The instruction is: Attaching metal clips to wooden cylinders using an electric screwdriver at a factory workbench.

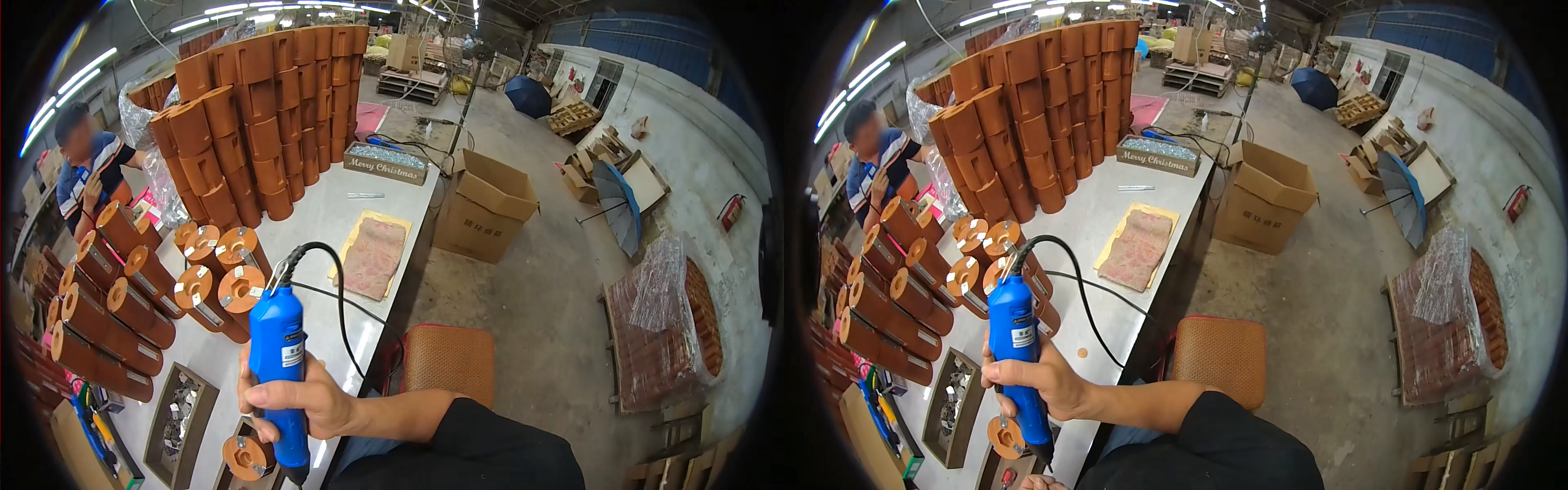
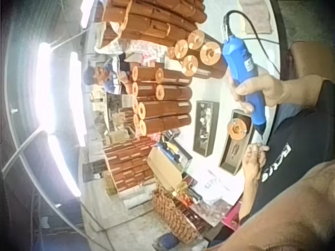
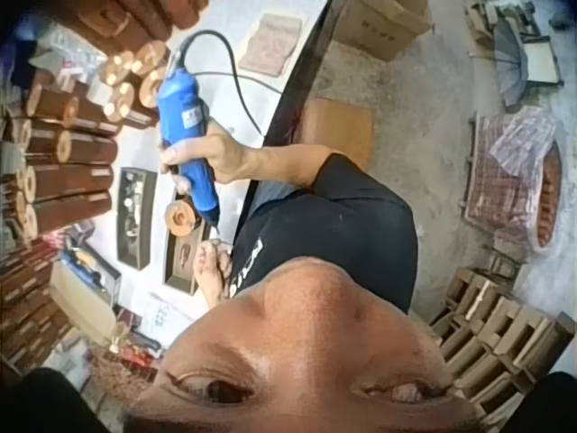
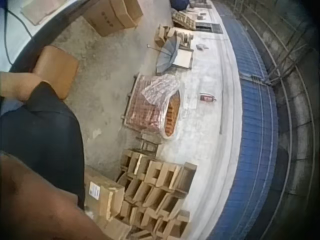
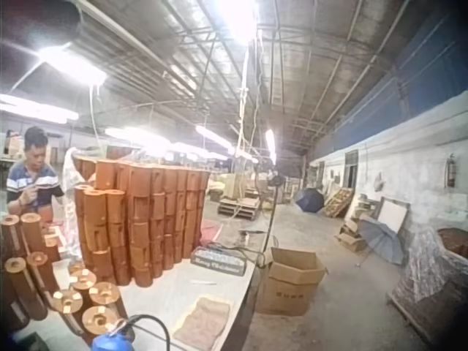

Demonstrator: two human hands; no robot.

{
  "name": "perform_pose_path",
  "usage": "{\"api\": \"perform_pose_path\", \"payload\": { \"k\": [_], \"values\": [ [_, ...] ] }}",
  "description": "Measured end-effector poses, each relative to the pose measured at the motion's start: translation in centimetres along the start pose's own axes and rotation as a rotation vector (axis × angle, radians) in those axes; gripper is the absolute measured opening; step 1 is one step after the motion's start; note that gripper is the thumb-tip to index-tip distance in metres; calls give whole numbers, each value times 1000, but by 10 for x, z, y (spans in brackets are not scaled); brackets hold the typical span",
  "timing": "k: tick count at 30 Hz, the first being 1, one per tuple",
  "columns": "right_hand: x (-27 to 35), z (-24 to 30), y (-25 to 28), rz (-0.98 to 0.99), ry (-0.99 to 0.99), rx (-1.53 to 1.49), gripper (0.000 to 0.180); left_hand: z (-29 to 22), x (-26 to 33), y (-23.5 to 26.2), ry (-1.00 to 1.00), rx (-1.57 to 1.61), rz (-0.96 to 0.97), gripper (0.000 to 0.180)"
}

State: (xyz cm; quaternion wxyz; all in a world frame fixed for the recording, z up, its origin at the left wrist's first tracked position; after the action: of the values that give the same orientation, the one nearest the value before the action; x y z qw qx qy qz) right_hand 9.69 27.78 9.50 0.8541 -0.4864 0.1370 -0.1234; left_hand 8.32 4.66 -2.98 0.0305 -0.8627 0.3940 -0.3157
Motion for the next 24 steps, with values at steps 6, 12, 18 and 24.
{"api": "perform_pose_path", "payload": {
  "k": [6, 12, 18, 24],
  "values": [
    [-7, -26, -10, 32, -80, 27, 34, 10, -3, 5, -65, 27, 42, 22],
    [-9, -27, -10, 8, -66, 28, 34, 8, -2, 5, -107, -10, 73, 19],
    [-11, -21, -5, -53, -29, 37, 34, 0, -1, 7, -234, -54, 22, 17],
    [-15, -25, -6, -66, -11, 52, 34, 0, -4, 25, -315, 125, -30, 17]
  ]
}}
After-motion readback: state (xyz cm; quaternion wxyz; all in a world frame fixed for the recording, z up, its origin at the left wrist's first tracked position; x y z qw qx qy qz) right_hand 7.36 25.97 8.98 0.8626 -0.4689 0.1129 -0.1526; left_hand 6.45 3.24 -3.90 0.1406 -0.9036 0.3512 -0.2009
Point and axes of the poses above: each hand's wrist, its own x-axis away from the middle knuckle, its own y-axis out of the back of the hand, z = x × y, the point moved 9 cm from there along -x, towards the middle knuckle, and after that the axes turned 6 degrees about -y, right-handed, at the moved point
